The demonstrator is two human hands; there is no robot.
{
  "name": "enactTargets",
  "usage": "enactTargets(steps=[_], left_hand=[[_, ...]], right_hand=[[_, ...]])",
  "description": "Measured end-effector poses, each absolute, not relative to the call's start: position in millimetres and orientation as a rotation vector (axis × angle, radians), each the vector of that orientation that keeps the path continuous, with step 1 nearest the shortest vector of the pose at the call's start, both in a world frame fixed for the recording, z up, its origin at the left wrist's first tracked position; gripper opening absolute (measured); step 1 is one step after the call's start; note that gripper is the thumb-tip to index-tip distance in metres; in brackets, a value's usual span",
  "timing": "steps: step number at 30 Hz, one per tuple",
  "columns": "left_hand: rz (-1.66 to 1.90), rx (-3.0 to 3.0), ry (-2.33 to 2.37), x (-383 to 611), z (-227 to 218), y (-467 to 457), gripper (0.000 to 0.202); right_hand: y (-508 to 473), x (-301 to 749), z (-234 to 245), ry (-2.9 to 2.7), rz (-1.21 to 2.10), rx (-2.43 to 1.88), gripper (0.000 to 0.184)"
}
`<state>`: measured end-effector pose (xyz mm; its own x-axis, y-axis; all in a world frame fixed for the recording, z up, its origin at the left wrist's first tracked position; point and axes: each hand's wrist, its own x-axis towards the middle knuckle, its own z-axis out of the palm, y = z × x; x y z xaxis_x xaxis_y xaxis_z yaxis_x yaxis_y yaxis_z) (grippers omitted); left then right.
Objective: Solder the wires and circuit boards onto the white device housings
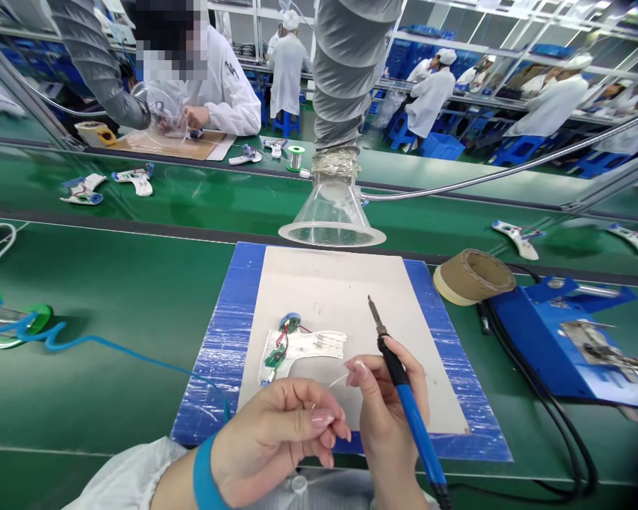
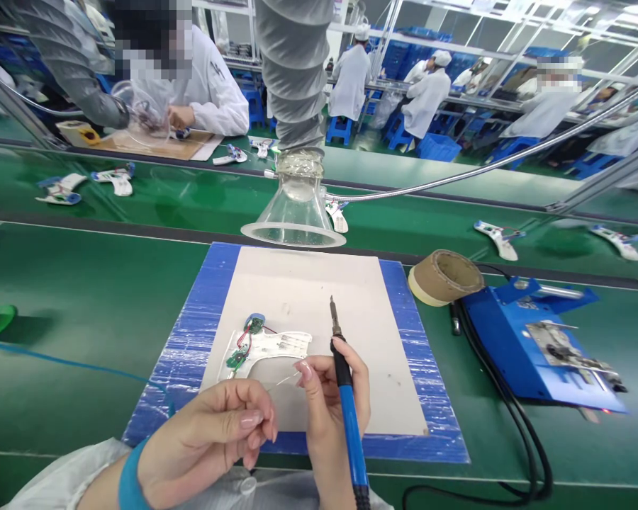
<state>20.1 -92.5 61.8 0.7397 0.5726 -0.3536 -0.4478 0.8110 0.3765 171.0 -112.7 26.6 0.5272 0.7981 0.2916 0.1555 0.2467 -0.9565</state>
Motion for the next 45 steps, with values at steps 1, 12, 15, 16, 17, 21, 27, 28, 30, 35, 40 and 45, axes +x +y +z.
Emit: enactTargets(steps=[1,12,15,16,17,21,27,28,30,35,40,45], left_hand=[[0.563,0.271,0.474,20.2,61.3,-92.6,0.019],[0.564,0.215,0.451,18.8,58.4,-92.7,0.017],[0.574,0.202,0.436,19.0,57.6,-93.1,0.015],[0.577,0.198,0.431,19.2,57.5,-93.3,0.015],[0.58,0.193,0.426,19.4,57.5,-93.5,0.014],[0.592,0.178,0.427,20.6,58.9,-94.0,0.013],[0.607,0.161,0.407,22.2,61.3,-93.4,0.01],[0.607,0.158,0.403,22.3,61.7,-93.4,0.01],[0.608,0.157,0.405,22.4,62.2,-93.7,0.01],[0.633,0.179,0.416,22.3,60.6,-93.7,0.011],[0.644,0.193,0.414,21.9,61.2,-93.7,0.01],[0.667,0.289,0.466,21.2,67.1,-95.1,0.009]], right_hand=[[-112.9,171.0,26.3,-0.947,0.542,-1.283,0.039],[-113.0,175.8,22.4,-0.909,0.531,-1.309,0.043],[-113.0,176.3,22.6,-0.887,0.545,-1.315,0.044],[-112.7,176.3,22.8,-0.883,0.547,-1.315,0.044],[-112.3,176.3,23.1,-0.881,0.547,-1.314,0.045],[-110.3,177.4,23.7,-0.898,0.529,-1.296,0.044],[-110.8,179.1,21.2,-0.912,0.526,-1.307,0.044],[-111.1,179.4,20.9,-0.908,0.523,-1.312,0.044],[-111.4,180.9,21.0,-0.896,0.514,-1.321,0.045],[-109.3,189.1,25.4,-0.869,0.46,-1.297,0.048],[-106.3,193.9,28.8,-0.854,0.421,-1.282,0.05],[-104.9,191.7,28.0,-0.858,0.431,-1.287,0.048]])
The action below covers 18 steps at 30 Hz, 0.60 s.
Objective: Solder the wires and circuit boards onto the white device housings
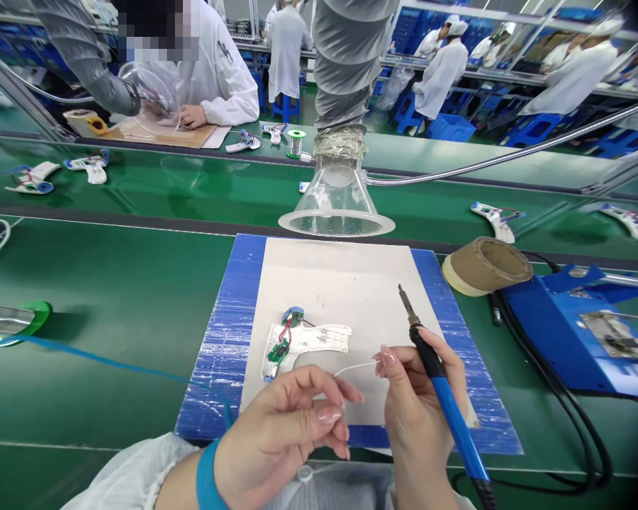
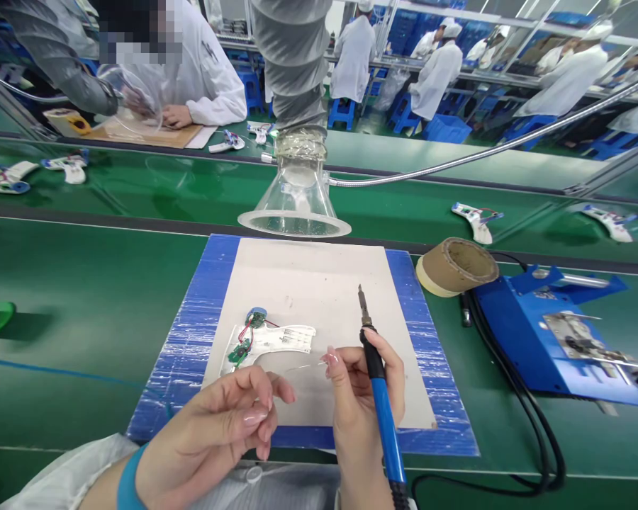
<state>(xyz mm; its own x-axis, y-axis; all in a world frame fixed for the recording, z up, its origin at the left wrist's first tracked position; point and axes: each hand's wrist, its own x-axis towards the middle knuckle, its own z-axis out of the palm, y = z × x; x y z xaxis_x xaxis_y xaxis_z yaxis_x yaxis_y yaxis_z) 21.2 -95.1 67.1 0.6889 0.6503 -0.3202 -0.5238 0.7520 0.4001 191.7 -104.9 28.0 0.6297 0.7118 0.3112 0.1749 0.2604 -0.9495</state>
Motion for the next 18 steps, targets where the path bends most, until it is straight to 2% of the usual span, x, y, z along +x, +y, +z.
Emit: enactTargets(steps=[11,18], left_hand=[[0.711,0.396,0.451,20.9,63.9,-99.4,0.009],[0.694,0.296,0.384,23.1,59.8,-98.1,0.011]], right_hand=[[-107.8,187.7,28.6,-0.848,0.438,-1.295,0.048],[-112.6,184.2,42.4,-0.812,0.315,-1.293,0.048]])
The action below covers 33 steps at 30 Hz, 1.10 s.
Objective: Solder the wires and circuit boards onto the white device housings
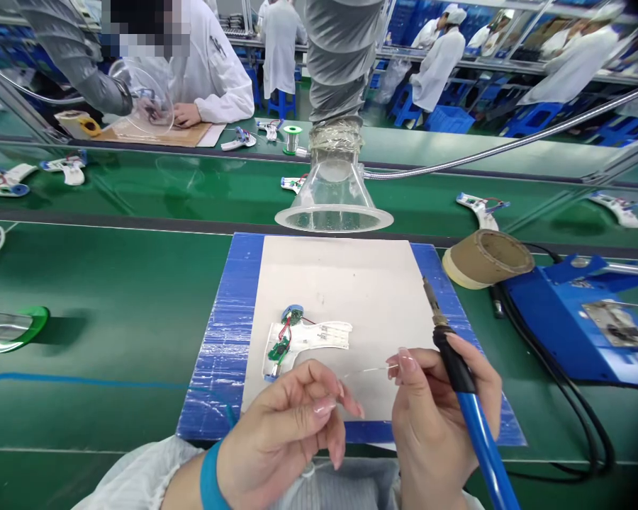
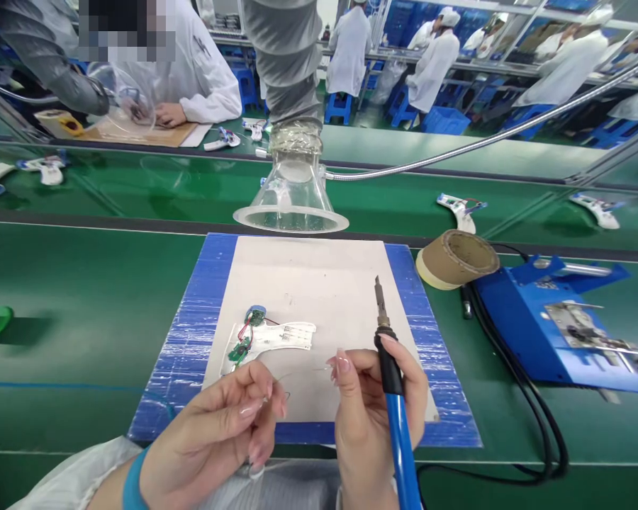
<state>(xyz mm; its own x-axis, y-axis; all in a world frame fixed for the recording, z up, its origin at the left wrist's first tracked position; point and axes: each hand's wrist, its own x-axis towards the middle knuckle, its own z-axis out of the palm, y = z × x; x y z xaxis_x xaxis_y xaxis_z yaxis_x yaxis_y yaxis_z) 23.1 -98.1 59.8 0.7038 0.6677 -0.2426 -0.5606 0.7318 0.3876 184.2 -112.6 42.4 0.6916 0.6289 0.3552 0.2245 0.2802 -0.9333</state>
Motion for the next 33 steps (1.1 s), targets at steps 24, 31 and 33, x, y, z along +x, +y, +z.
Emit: enactTargets(steps=[24,31,33], left_hand=[[0.866,0.206,0.314,29.9,66.1,-100.6,0.008],[0.839,0.184,0.345,32.6,58.0,-99.7,0.009],[0.771,0.253,0.413,29.1,55.2,-95.7,0.011]], right_hand=[[-107.3,174.0,44.2,-0.867,0.471,-1.263,0.036],[-112.0,178.7,46.4,-0.942,0.284,-1.212,0.041],[-115.1,181.8,48.0,-0.972,0.223,-1.193,0.043]])
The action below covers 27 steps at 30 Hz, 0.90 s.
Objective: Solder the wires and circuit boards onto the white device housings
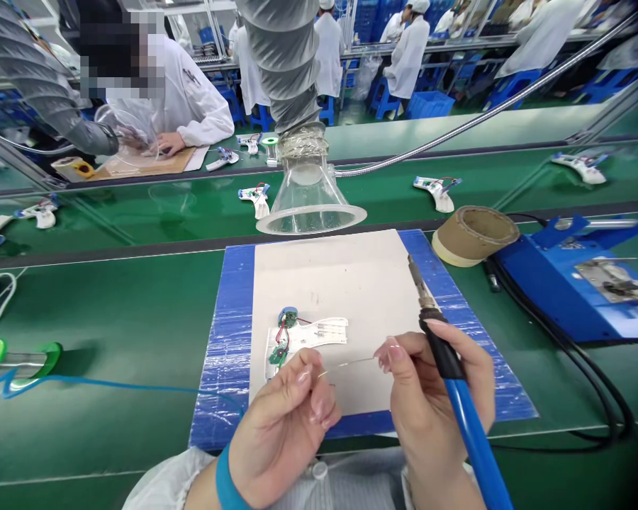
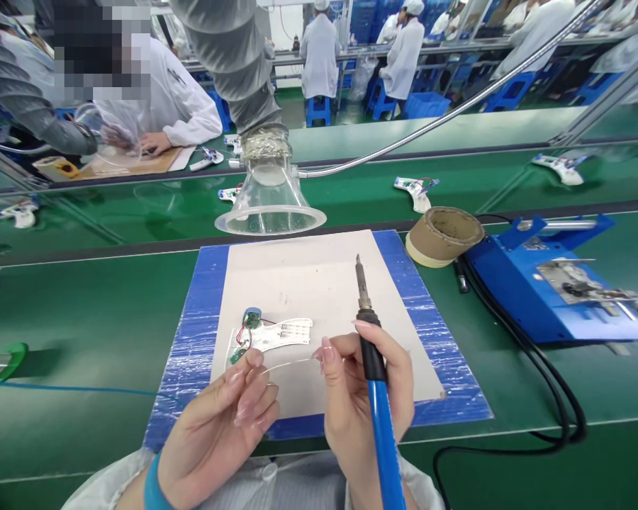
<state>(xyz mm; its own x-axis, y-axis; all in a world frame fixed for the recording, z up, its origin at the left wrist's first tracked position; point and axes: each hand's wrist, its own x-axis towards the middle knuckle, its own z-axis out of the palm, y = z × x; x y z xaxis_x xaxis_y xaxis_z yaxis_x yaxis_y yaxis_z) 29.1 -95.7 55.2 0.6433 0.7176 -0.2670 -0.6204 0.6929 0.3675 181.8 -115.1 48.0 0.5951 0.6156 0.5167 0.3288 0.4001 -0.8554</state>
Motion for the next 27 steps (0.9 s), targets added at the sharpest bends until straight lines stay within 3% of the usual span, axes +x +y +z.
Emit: enactTargets(steps=[6,14,21,27], left_hand=[[0.445,1.093,0.696,-0.7,62.3,-65.9,0.025],[1.076,1.971,0.987,-22.3,67.1,-8.1,0.01],[1.318,2.054,1.067,-47.3,32.3,7.0,0.018],[1.28,2.048,1.088,-44.8,30.5,3.2,0.022]], right_hand=[[-124.6,193.5,57.6,-0.975,0.037,-1.165,0.05],[-121.6,196.1,26.4,-1.041,0.118,-1.284,0.042],[-145.6,188.7,-19.0,-1.219,0.037,-1.555,0.025],[-147.5,184.3,-13.0,-1.536,-0.045,-1.401,0.027]])
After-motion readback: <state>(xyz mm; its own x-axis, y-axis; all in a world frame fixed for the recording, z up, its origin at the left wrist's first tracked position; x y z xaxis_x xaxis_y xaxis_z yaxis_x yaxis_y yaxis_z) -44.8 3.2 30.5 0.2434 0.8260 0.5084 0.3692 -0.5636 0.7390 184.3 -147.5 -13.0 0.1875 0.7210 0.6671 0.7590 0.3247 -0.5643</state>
